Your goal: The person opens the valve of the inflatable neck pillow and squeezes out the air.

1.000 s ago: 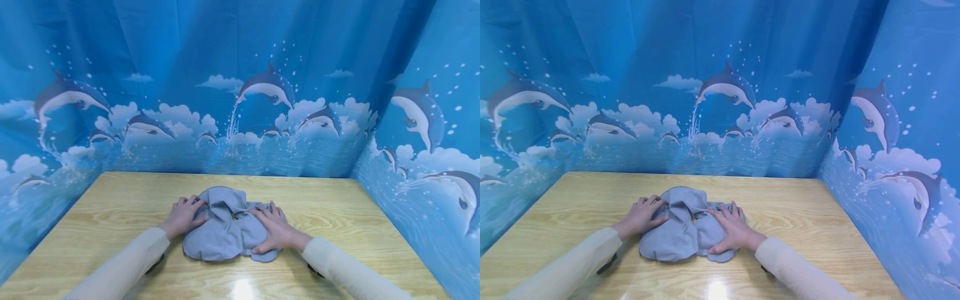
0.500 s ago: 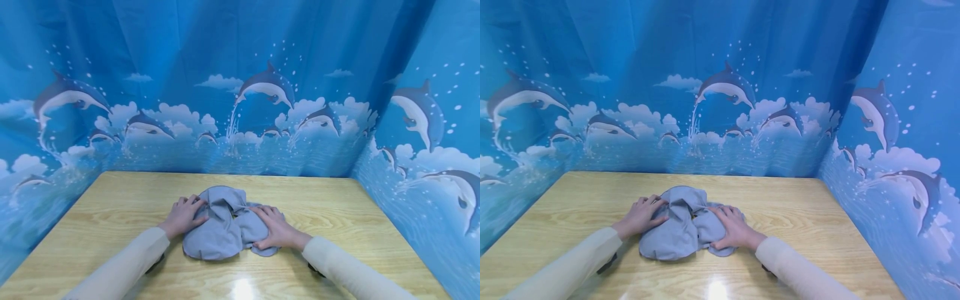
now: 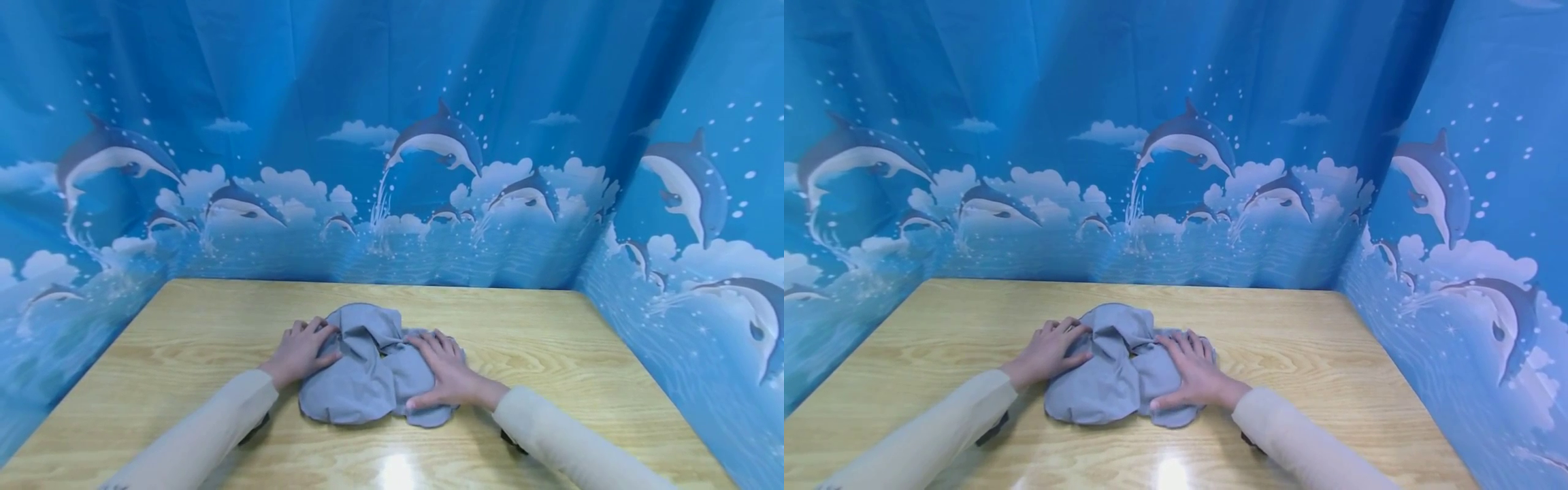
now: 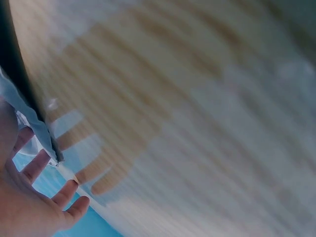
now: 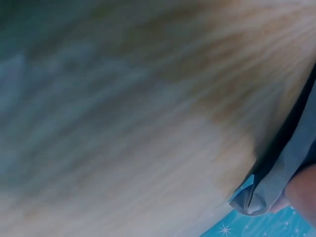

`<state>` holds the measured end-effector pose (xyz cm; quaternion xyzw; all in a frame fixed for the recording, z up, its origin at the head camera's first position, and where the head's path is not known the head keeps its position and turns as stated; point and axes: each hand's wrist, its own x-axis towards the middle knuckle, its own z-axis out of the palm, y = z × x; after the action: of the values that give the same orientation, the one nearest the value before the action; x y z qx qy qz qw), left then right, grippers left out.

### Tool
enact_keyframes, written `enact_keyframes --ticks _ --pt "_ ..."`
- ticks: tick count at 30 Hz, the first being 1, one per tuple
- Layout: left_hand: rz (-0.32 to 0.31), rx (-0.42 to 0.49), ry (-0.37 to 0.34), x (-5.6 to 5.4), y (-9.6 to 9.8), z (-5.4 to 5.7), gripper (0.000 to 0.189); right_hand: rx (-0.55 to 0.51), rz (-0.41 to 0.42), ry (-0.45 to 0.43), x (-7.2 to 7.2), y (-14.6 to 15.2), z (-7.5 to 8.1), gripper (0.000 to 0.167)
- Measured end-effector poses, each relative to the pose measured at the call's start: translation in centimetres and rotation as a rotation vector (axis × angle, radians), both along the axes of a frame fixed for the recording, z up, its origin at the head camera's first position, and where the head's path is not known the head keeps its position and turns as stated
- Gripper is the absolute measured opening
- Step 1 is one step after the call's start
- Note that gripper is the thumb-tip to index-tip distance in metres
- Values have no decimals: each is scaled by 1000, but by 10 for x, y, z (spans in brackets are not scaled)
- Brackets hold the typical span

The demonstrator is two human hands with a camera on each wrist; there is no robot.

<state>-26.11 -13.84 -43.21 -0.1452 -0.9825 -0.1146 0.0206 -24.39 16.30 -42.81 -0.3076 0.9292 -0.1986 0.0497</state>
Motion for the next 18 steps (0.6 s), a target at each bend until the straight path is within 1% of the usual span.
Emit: enact_keyframes --ticks 5,12,15,18 --pt "0 -7 -3 0 0 0 53 -27 -30 9 4 -5 1 105" --pt "3 -18 -7 1 0 2 54 -36 -115 12 9 -20 1 98" --pt "0 -19 -3 0 -1 1 54 -26 -153 3 10 -27 1 100" --pt "-4 -19 3 -1 0 1 54 8 -175 13 11 -32 2 102"
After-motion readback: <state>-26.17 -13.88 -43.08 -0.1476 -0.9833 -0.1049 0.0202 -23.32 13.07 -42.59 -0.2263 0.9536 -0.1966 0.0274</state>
